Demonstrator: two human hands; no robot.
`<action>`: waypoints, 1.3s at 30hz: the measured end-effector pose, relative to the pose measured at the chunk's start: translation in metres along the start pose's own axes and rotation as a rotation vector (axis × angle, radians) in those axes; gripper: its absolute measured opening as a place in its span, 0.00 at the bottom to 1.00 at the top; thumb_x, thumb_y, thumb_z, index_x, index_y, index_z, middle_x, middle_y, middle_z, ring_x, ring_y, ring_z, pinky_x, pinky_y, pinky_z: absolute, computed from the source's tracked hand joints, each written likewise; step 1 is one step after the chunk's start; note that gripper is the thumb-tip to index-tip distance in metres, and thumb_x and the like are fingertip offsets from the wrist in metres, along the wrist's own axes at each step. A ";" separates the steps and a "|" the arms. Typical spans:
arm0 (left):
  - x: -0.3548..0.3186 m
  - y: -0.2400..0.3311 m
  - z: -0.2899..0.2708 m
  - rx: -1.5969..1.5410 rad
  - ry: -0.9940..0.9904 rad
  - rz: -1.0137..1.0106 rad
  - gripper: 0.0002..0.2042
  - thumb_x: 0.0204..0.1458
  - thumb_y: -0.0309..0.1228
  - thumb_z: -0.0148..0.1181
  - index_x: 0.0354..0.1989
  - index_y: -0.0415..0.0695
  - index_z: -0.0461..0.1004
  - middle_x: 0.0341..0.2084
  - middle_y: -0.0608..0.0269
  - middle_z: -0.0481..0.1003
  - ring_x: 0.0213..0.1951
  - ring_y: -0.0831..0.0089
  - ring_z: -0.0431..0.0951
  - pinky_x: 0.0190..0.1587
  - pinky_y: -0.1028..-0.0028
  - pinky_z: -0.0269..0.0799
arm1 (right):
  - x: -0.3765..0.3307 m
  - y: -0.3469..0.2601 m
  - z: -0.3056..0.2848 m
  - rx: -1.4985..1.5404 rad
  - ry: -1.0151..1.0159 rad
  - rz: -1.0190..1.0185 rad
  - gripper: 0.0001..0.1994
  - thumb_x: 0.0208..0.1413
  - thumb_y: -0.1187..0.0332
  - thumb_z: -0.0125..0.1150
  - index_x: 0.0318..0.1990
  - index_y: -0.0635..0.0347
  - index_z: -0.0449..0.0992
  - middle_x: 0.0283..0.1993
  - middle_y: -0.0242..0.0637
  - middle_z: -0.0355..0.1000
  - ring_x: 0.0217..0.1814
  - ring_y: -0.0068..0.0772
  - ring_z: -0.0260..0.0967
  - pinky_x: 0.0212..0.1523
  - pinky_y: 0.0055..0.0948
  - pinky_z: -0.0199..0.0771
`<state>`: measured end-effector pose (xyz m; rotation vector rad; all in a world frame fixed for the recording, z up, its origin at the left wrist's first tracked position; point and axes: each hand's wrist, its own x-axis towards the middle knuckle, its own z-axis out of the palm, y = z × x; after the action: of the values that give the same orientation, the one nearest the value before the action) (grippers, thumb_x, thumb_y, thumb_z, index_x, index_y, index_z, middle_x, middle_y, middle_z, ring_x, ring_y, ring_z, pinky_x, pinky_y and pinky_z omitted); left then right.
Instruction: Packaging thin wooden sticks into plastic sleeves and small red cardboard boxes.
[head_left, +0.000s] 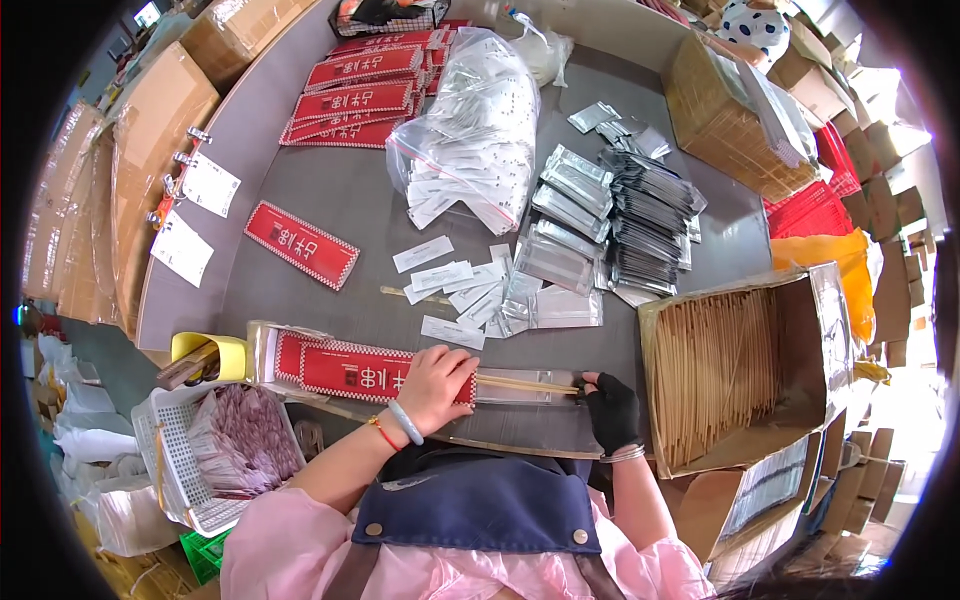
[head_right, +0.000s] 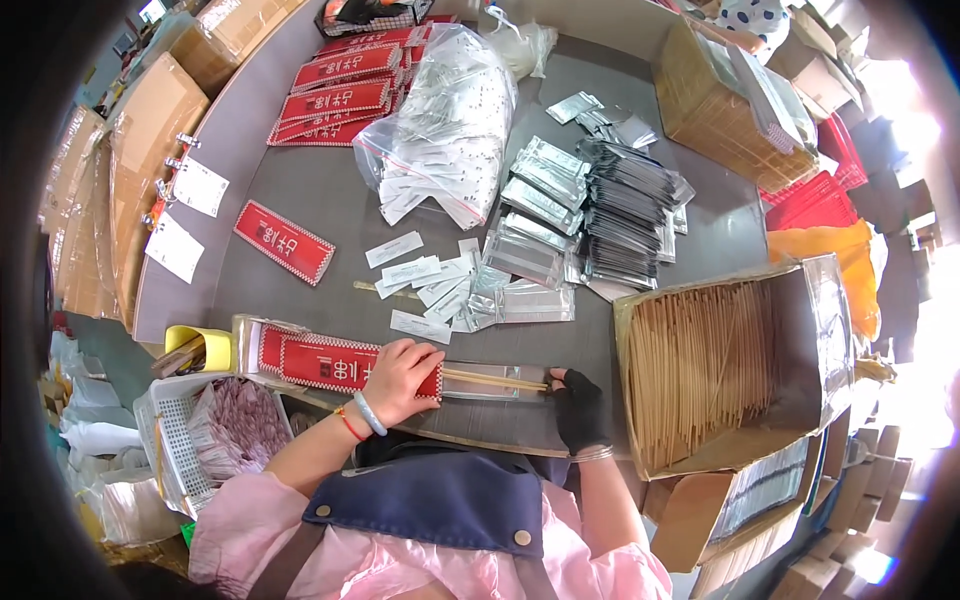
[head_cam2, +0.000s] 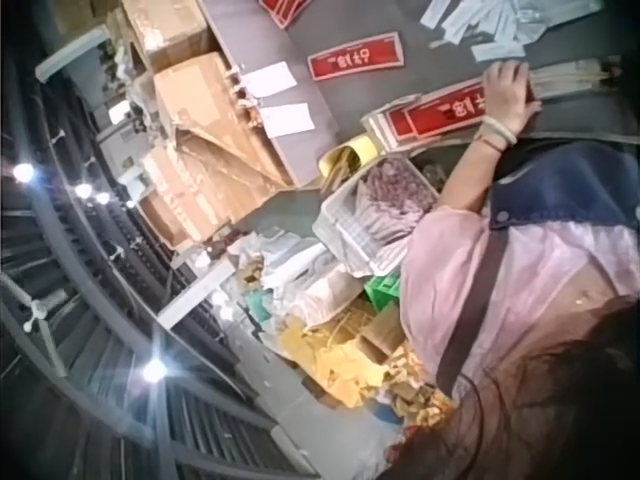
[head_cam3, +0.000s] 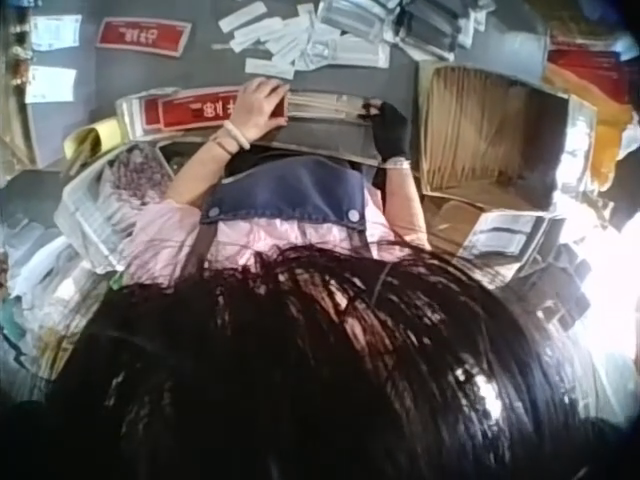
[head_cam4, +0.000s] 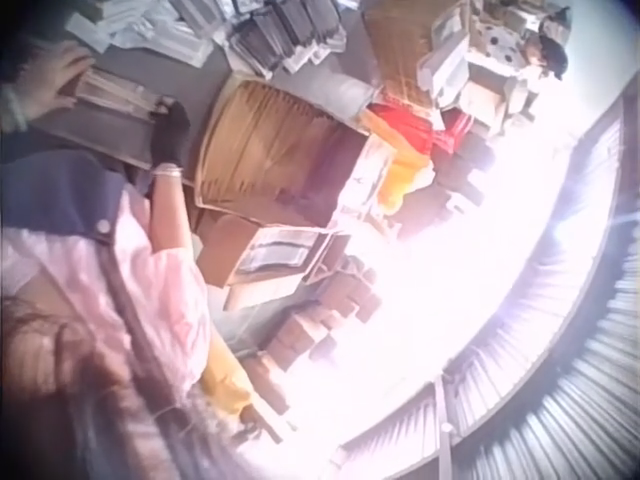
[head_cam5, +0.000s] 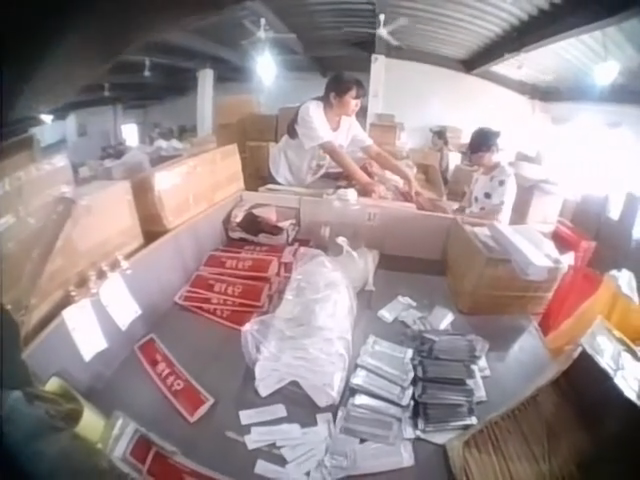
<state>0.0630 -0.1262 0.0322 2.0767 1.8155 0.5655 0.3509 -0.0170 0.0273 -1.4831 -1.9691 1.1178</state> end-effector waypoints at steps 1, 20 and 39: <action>0.001 0.001 0.001 0.000 0.012 0.003 0.37 0.28 0.37 0.76 0.54 0.43 0.72 0.50 0.61 0.71 0.52 0.56 0.67 0.56 0.58 0.63 | 0.002 -0.003 0.006 0.003 -0.004 -0.004 0.09 0.56 0.72 0.59 0.42 0.64 0.79 0.40 0.47 0.79 0.40 0.39 0.78 0.44 0.32 0.76; 0.053 -0.042 -0.111 0.271 -0.058 0.200 0.09 0.33 0.27 0.65 0.26 0.45 0.75 0.39 0.58 0.70 0.42 0.58 0.71 0.44 0.59 0.69 | 0.009 -0.064 -0.021 -0.486 0.006 -0.400 0.28 0.32 0.59 0.74 0.46 0.50 0.73 0.43 0.39 0.70 0.46 0.45 0.68 0.47 0.45 0.65; -0.029 -0.028 0.012 -0.042 0.287 -0.511 0.48 0.28 0.47 0.78 0.62 0.41 0.64 0.65 0.50 0.55 0.68 0.42 0.49 0.67 0.40 0.40 | -0.002 -0.075 0.036 -0.543 -0.312 -0.492 0.29 0.36 0.51 0.72 0.46 0.55 0.73 0.44 0.40 0.70 0.49 0.44 0.66 0.52 0.45 0.58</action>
<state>0.0419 -0.1506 0.0063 1.4662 2.3561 0.7694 0.2812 -0.0391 0.0675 -0.9725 -2.8160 0.6514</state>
